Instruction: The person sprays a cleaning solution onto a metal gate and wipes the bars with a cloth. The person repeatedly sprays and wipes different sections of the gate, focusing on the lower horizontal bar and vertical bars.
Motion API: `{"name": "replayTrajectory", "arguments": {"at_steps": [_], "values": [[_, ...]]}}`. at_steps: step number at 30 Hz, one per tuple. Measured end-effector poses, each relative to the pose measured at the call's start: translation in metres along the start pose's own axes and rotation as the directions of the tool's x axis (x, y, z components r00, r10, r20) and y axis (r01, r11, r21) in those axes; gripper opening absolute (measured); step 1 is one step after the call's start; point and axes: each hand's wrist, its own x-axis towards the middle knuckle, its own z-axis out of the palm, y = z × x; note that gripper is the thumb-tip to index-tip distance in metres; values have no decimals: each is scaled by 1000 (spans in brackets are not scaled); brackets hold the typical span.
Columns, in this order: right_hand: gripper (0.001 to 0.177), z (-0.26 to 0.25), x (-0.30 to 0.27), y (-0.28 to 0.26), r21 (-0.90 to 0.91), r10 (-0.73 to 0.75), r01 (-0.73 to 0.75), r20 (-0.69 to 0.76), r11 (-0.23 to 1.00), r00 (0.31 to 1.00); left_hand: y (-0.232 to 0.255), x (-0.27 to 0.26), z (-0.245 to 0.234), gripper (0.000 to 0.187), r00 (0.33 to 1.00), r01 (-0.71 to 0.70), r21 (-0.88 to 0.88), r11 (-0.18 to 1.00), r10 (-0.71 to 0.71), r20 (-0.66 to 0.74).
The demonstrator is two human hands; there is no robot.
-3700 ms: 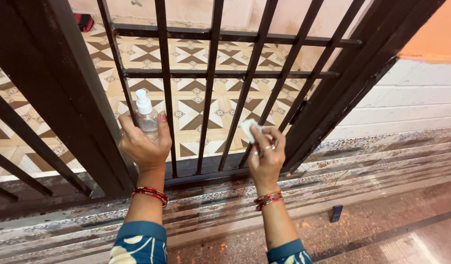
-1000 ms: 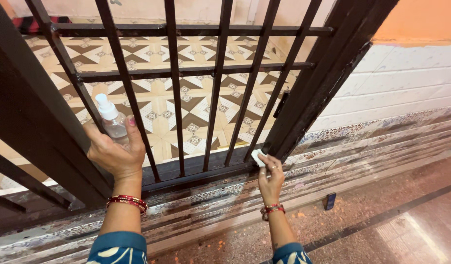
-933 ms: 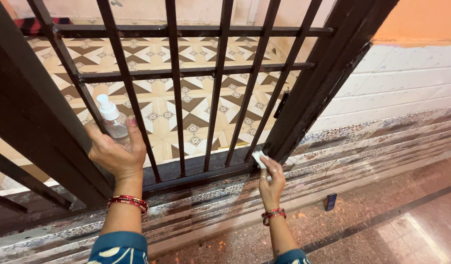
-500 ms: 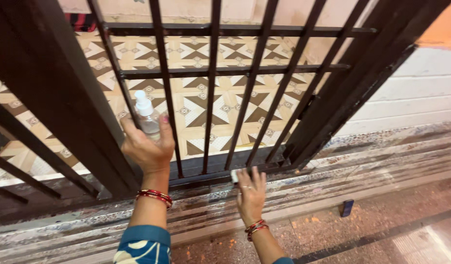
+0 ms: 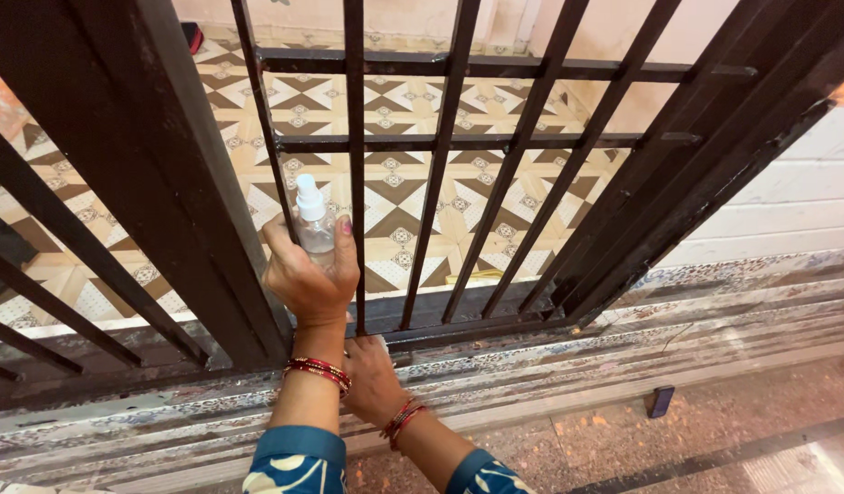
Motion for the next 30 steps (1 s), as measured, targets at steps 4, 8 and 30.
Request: {"name": "replayTrajectory", "arguments": {"at_steps": [4, 8, 30], "values": [[29, -5, -17, 18, -147, 25, -33, -53, 989, 998, 0, -1, 1, 52, 1000, -12, 22, 1000, 12, -7], [49, -33, -53, 59, -192, -46, -42, -431, 981, 901, -3, -2, 1, 54, 1000, -4, 6, 1000, 4, 12], [35, -124, -153, 198, 713, 708, -45, -685, 700, 171, -9, -6, 2, 56, 998, -58, 87, 994, 58, 0]]}}
